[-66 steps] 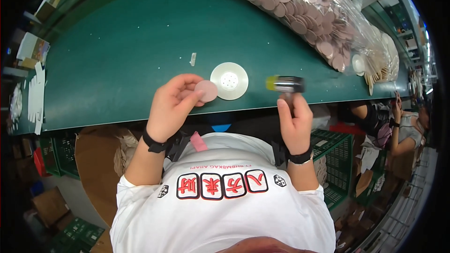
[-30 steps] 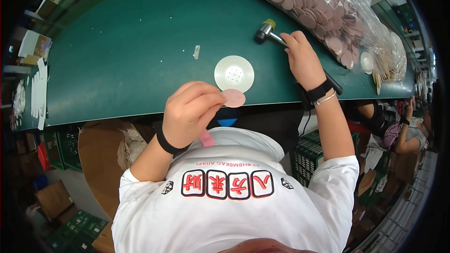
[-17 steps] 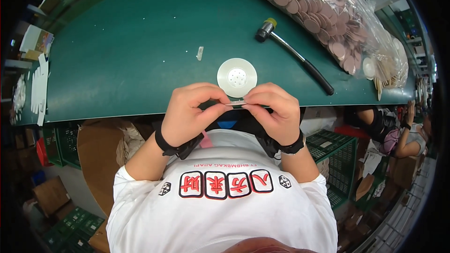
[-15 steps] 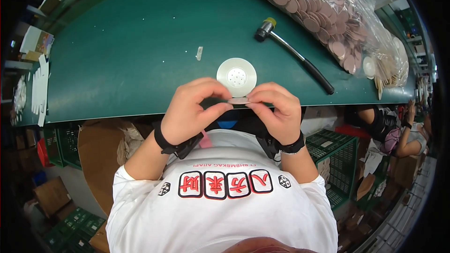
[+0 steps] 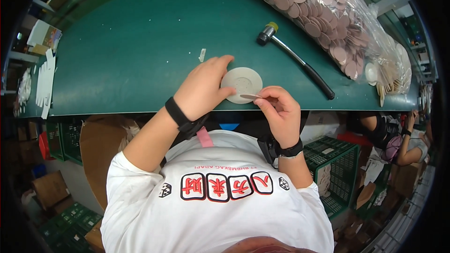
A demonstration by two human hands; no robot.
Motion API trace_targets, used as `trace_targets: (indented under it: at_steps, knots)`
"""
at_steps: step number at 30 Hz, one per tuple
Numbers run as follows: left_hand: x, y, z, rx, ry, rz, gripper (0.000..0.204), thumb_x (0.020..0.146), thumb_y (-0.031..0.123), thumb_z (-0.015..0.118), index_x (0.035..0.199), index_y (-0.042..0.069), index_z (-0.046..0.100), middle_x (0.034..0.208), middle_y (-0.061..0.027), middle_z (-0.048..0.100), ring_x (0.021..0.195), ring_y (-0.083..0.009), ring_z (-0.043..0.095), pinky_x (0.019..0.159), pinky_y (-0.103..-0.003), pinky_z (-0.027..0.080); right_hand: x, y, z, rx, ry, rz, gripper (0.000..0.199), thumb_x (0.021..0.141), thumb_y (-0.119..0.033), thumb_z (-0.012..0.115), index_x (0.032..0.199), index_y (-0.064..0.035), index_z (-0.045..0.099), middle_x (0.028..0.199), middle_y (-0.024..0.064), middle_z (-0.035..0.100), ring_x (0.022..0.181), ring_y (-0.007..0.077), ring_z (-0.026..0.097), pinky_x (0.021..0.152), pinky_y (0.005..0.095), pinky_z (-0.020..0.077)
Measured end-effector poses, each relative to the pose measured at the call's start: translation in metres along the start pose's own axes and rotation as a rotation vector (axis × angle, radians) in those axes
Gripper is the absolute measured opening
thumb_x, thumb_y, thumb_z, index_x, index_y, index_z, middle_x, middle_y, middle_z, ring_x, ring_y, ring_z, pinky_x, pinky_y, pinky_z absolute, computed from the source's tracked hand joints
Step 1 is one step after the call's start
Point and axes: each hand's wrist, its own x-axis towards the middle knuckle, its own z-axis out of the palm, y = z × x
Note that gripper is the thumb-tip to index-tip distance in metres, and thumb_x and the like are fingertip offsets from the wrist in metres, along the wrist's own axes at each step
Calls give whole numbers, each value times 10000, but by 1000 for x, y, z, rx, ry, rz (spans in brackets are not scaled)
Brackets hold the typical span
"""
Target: Join two circular plastic parts and secure them by tapping with a rubber mallet.
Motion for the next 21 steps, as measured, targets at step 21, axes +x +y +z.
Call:
trace_targets:
  at_steps: [21]
  knots:
    - [-57, 13, 10, -1018, 6, -110, 368, 982, 18, 632, 1345, -13, 577, 1152, -58, 698, 989, -107, 667, 834, -245, 550, -2, -22, 25, -175, 63, -247, 211, 793, 71, 805, 970, -2, 716, 936, 50, 557, 768, 109, 562, 652, 225, 470]
